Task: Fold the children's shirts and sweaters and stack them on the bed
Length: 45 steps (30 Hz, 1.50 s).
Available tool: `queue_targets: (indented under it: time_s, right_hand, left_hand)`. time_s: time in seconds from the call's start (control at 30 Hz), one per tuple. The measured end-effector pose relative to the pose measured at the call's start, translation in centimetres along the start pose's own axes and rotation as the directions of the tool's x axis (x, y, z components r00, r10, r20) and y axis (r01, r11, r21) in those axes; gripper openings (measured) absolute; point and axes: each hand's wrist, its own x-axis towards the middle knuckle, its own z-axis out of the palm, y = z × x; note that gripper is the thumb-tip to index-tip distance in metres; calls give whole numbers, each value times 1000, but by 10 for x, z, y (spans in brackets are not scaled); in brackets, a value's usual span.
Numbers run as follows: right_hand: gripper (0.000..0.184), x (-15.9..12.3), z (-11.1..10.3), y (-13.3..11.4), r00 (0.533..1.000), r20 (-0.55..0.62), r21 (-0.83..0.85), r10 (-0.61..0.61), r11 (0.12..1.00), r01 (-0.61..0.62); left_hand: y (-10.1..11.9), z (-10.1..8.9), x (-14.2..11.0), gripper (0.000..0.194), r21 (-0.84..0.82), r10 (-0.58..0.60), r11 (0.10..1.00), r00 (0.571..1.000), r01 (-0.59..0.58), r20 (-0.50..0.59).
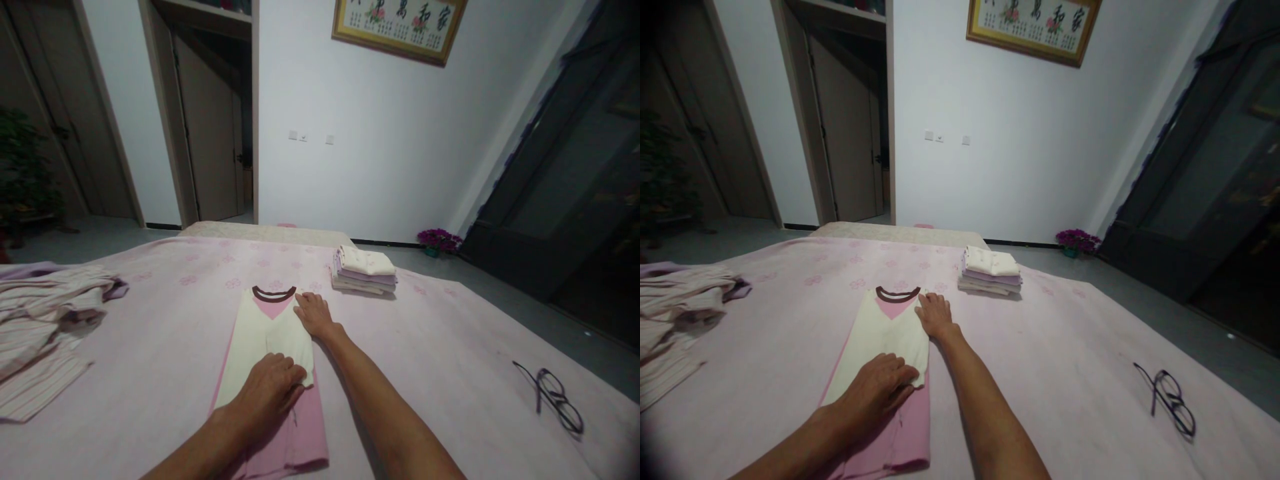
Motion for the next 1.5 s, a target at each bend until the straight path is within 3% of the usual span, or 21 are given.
queue_targets:
  time_s: [0.17,0.3,0.4,0.57,0.77,0.9,1.5]
  right_hand:
    - [54,-6,-4,-4,996,17,29,86,996,-86]
    - [60,-21,-8,-16,994,25,115,110,987,-112]
    - [61,-42,-6,-29,997,9,134,70,988,-71]
    - [62,-83,-1,-39,995,46,72,-85,994,81]
    - [62,-113,-19,-37,980,126,41,-155,988,151]
    - [60,-127,-20,-43,960,137,71,-244,969,236]
    - [56,-135,-11,-50,978,48,26,-201,979,200]
  left_hand:
    - [2,-9,1,36,-23,-16,1000,998,17,54]
    - [-5,-9,8,37,-11,-130,991,991,130,-41]
    - [-16,2,13,44,80,-161,983,984,167,-69]
    - [-36,21,6,61,148,-234,963,971,225,50]
    - [-45,22,-5,69,138,-209,970,976,199,64]
    - [-46,26,-6,72,149,-197,970,980,190,38]
    - [-51,28,-33,70,124,-151,979,986,158,-66]
